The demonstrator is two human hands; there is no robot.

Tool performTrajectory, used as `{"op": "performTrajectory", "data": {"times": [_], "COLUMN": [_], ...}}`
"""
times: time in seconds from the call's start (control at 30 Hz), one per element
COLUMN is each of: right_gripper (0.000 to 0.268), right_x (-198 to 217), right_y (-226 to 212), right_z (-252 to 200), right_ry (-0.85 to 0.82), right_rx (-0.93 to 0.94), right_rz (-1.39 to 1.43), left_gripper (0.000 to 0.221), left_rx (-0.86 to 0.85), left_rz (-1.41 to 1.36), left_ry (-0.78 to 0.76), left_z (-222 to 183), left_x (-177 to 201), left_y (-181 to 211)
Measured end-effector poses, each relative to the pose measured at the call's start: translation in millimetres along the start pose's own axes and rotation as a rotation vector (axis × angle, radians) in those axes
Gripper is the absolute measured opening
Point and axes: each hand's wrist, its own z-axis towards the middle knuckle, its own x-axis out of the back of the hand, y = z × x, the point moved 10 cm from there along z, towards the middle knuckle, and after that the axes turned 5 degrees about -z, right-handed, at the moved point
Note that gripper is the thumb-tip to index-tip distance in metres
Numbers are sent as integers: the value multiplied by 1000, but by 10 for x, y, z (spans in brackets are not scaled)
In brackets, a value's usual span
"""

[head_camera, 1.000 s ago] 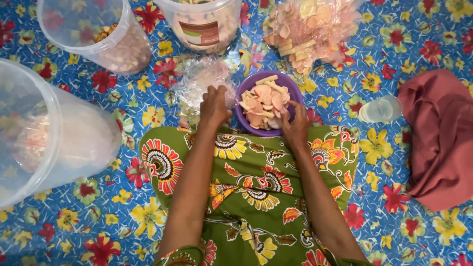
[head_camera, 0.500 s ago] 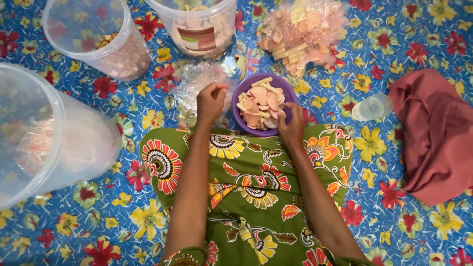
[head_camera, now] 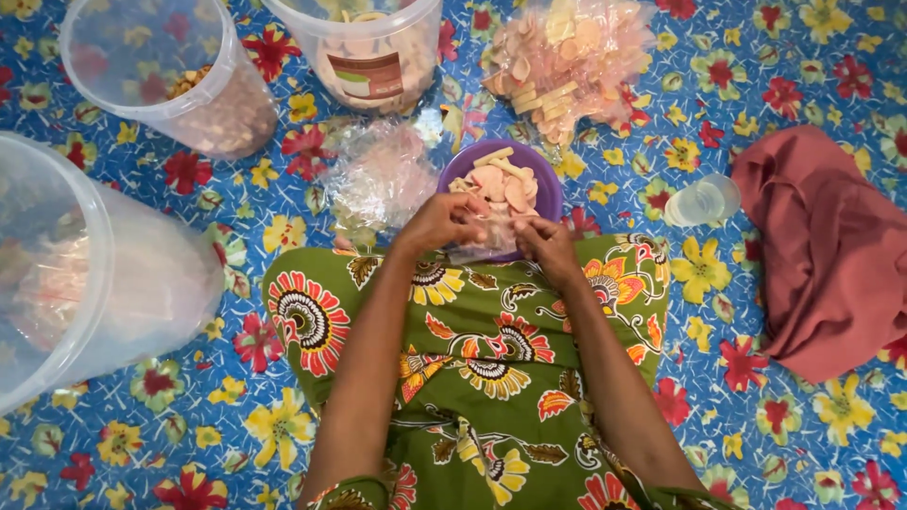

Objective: Sorting small food pieces by hand and pouring them from a container into a bowl.

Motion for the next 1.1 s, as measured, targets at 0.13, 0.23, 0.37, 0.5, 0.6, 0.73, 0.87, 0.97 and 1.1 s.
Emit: {"op": "performTrajectory", "data": {"times": [0.13, 0.23, 0.37, 0.5, 0.6, 0.73, 0.87, 0.97, 1.1], "right_gripper": [18, 14, 13, 16, 14, 9, 8, 7, 7], "right_x": [-192, -136, -127, 38, 67, -13, -92, -122, -168], "right_y": [-358, -121, -419, -142, -202, -442, -366, -240, -221], "right_z": [-87, -16, -100, 8, 8, -74, -29, 53, 78], "right_ry": [-47, -49, 83, 164, 251, 227, 152, 93, 30], "right_rx": [-23, -37, -81, -66, -71, -29, 30, 92, 130], "right_rz": [-58, -30, 23, -27, -17, -76, -94, -139, -187], "left_gripper": [45, 42, 41, 43, 41, 28, 14, 16, 21], "left_rx": [-18, -90, -97, -200, -476, -485, -537, -516, -458], "left_rz": [33, 157, 381, 496, 614, 469, 525, 559, 598], "left_ry": [-16, 47, 256, 526, 617, 461, 261, 219, 251], "left_z": [39, 67, 73, 109, -43, 58, 79, 110, 131], "left_x": [-14, 62, 244, 559, 473, 242, -168, -278, -275], "left_y": [14, 34, 20, -44, 395, 330, 344, 296, 272]}}
